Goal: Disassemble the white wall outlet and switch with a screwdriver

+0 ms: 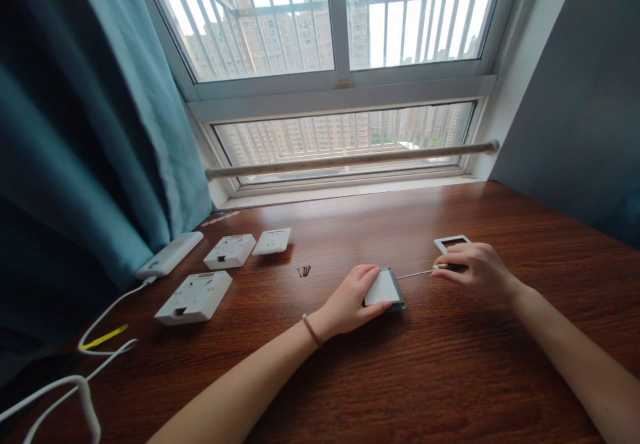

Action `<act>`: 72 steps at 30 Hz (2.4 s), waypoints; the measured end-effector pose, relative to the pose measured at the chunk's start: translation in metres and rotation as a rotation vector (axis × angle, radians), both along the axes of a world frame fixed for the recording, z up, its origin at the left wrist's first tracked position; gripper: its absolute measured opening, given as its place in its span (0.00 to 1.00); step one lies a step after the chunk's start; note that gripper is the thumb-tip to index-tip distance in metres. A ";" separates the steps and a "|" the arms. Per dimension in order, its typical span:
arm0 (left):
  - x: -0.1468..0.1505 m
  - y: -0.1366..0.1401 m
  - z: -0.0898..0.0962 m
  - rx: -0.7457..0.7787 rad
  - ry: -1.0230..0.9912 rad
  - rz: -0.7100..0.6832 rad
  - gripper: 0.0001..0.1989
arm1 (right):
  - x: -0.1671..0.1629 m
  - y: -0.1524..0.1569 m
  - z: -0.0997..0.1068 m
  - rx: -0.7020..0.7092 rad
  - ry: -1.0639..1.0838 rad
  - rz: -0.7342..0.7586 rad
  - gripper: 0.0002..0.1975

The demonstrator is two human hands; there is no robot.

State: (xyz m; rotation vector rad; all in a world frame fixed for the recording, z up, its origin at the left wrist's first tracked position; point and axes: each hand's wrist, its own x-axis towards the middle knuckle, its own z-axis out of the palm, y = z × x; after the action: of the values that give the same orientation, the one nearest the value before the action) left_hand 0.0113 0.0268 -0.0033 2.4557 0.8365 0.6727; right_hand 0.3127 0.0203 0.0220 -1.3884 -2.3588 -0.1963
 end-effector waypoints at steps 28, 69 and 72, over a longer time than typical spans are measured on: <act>0.000 -0.001 0.001 -0.024 -0.022 0.002 0.29 | -0.006 -0.007 0.006 0.071 -0.113 0.059 0.18; -0.003 0.003 0.000 -0.001 0.069 0.019 0.30 | -0.022 -0.008 -0.001 0.074 -0.035 -0.016 0.20; -0.003 0.004 0.000 -0.002 0.072 0.010 0.30 | -0.023 -0.011 0.003 0.139 -0.069 0.030 0.18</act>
State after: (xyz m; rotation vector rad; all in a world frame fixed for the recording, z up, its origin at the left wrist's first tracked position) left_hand 0.0088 0.0309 -0.0030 2.4882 0.8766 0.5902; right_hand 0.2900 0.0097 0.0249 -1.2993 -2.3706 -0.3979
